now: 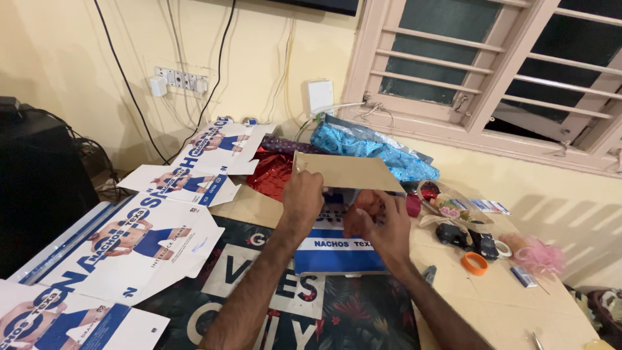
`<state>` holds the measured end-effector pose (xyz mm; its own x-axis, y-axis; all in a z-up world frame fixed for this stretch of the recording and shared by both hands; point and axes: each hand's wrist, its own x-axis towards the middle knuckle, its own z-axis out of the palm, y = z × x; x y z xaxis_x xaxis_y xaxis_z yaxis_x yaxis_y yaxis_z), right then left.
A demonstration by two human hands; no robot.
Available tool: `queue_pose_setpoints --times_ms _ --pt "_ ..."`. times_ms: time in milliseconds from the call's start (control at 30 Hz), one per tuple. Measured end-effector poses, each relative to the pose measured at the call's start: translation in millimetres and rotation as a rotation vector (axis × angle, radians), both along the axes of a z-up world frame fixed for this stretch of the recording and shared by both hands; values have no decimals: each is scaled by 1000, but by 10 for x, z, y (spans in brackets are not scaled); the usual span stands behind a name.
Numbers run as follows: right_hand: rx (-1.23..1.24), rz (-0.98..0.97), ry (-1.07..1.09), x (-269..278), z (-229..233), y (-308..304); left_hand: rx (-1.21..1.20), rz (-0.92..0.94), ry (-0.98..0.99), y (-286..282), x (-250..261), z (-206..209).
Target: The person assembles a small cardboard box on a table. They fold the flaps, secure the seams with clear tape using a handheld dispenser, and then open the box to reveal a red toy car inside.
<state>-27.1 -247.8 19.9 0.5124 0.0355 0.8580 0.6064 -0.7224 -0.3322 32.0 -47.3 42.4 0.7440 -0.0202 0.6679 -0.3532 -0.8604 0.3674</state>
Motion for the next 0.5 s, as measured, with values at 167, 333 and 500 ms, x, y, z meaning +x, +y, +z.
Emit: queue_pose_setpoints --times_ms 167,333,500 --pt "-16 -15 52 24 -25 -12 21 9 63 5 39 -14" --pt "285 10 199 54 22 -102 -20 20 53 83 70 -61" --pt "355 -220 -122 194 309 -632 9 59 68 141 111 -140"
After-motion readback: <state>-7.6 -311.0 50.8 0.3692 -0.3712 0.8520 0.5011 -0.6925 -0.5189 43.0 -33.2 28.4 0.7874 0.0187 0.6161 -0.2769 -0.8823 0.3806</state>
